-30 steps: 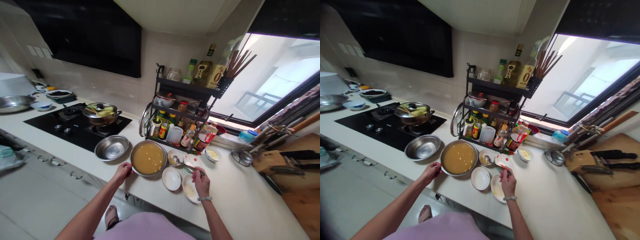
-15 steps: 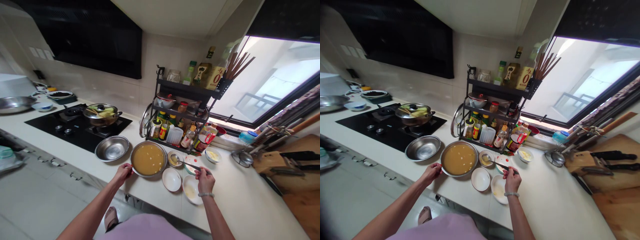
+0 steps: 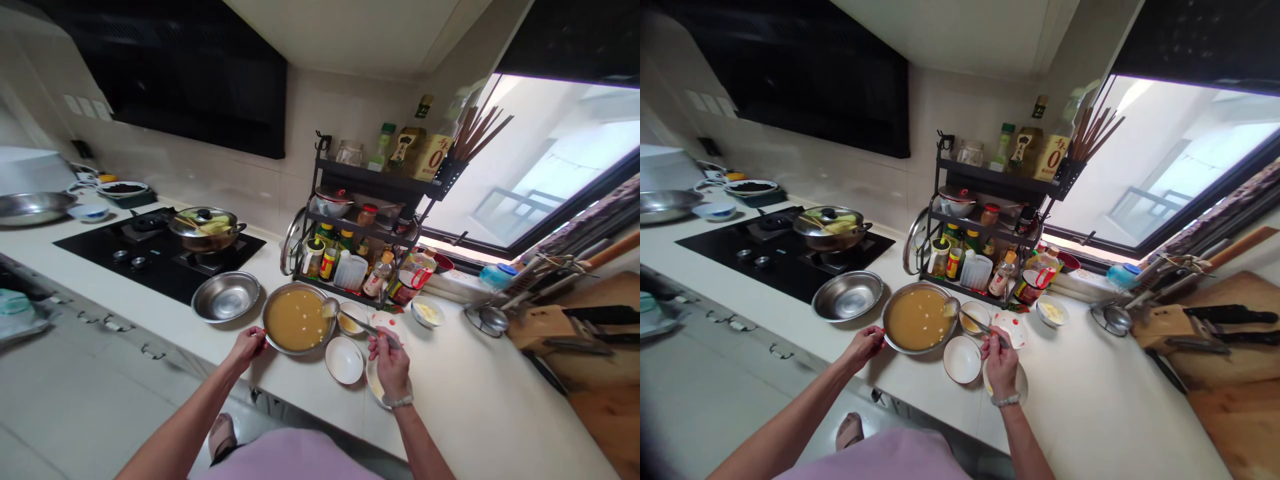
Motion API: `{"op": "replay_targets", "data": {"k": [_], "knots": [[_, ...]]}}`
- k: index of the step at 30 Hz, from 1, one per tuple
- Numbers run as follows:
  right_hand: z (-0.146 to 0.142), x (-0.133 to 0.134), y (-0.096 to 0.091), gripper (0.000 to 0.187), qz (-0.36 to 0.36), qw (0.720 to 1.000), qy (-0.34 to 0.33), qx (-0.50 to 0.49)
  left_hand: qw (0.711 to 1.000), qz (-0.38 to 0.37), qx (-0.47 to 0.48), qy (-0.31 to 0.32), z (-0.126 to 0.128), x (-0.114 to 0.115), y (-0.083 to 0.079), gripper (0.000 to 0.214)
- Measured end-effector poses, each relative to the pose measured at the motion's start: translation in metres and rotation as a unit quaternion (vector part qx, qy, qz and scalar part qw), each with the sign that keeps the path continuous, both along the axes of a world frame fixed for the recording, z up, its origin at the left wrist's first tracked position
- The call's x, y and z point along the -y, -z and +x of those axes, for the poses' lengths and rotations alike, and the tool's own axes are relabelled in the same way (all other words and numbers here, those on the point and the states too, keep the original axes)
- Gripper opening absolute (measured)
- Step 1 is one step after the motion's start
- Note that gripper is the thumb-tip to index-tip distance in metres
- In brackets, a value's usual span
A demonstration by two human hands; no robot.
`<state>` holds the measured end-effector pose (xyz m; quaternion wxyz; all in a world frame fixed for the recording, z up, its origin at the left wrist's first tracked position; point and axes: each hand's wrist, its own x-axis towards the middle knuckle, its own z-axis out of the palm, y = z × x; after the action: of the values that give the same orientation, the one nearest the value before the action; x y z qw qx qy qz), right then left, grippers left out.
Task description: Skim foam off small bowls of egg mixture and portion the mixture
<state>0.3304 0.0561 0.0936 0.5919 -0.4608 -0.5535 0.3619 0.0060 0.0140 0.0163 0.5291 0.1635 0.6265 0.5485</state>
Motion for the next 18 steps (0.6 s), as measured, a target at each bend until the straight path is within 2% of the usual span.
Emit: {"op": "replay_targets", "data": {"k": [2, 5, 11, 15, 18], "knots": [[0.000, 0.003, 0.004, 0.037, 0.033, 0.998, -0.022, 0.057, 1.000, -0.001, -0.001, 0.000, 0.000, 0.000, 0.000, 0.032], [0.011, 0.000, 0.014, 0.036, 0.063, 0.991, -0.013, 0.122, 1.000, -0.002, -0.002, 0.001, -0.001, 0.000, 0.001, 0.032], [0.039, -0.015, 0.042, 0.043, 0.048, 0.979, 0.044, 0.191, 1.000, -0.001, 0.001, 0.005, -0.001, 0.000, 0.000, 0.031], [0.045, -0.016, 0.053, 0.045, 0.026, 0.981, 0.037, 0.187, 1.000, 0.001, 0.003, 0.003, -0.001, 0.000, 0.001, 0.031], [0.044, -0.015, 0.054, 0.048, -0.022, 0.991, 0.058, 0.121, 1.000, 0.001, 0.005, 0.003, -0.001, 0.001, 0.001, 0.031]]}}
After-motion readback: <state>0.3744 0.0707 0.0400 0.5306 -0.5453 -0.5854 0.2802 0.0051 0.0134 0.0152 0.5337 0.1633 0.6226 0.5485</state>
